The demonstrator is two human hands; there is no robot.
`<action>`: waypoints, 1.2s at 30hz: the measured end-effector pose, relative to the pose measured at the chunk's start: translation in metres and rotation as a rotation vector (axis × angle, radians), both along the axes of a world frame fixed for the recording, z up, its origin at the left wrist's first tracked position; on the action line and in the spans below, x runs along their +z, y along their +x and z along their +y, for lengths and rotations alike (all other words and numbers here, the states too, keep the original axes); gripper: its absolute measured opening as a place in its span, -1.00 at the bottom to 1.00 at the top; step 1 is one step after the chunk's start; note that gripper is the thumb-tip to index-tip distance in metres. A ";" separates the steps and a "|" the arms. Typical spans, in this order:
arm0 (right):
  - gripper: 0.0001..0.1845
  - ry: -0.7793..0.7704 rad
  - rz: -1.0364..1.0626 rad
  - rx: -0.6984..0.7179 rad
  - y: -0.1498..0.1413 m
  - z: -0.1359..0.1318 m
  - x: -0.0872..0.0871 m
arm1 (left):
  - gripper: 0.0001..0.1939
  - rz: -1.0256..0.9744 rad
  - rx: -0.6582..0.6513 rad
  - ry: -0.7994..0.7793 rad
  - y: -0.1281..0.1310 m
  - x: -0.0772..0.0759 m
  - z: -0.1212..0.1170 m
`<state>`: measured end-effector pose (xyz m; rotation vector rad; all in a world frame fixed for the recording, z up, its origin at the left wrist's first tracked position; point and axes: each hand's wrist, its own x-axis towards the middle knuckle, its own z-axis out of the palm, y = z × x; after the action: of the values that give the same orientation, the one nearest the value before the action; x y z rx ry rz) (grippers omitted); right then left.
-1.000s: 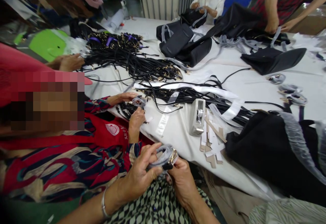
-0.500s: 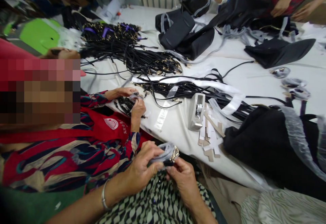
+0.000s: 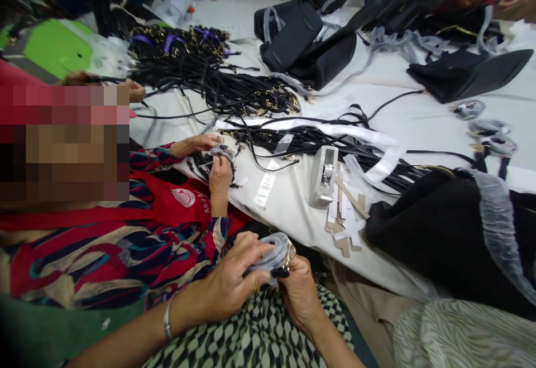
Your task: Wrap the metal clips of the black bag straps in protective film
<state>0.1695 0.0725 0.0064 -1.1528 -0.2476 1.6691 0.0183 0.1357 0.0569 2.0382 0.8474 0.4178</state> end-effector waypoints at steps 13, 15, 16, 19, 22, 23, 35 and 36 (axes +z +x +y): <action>-0.61 -0.051 -0.202 0.291 0.012 -0.025 0.002 | -0.73 0.027 -0.037 0.029 -0.012 -0.017 -0.009; -0.63 -0.054 -0.210 0.320 0.008 -0.030 -0.002 | -0.70 0.076 -0.090 0.006 -0.018 -0.022 -0.011; -0.63 -0.062 -0.196 0.336 0.007 -0.032 -0.003 | -0.69 0.103 -0.116 -0.019 -0.021 -0.025 -0.012; -0.61 -0.092 -0.124 0.396 0.002 -0.036 -0.001 | -0.68 0.140 -0.124 -0.114 -0.028 -0.030 -0.014; -0.60 -0.059 -0.111 0.451 -0.003 -0.037 0.007 | -0.68 0.108 0.003 -0.210 -0.031 -0.035 -0.016; -0.61 -0.037 -0.143 0.469 -0.005 -0.037 0.012 | -0.67 0.093 0.058 -0.252 -0.031 -0.036 -0.016; -0.75 0.330 -1.141 0.413 -0.006 -0.025 0.054 | -0.58 -0.125 -0.078 -0.636 -0.059 -0.041 -0.009; -0.72 0.349 -1.162 0.424 -0.014 -0.026 0.051 | -0.60 -0.109 -0.113 -0.627 -0.064 -0.040 -0.012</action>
<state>0.1560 0.0470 0.0570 -1.7425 -1.5219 1.0161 -0.0453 0.1234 0.0170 1.4581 0.6832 0.1652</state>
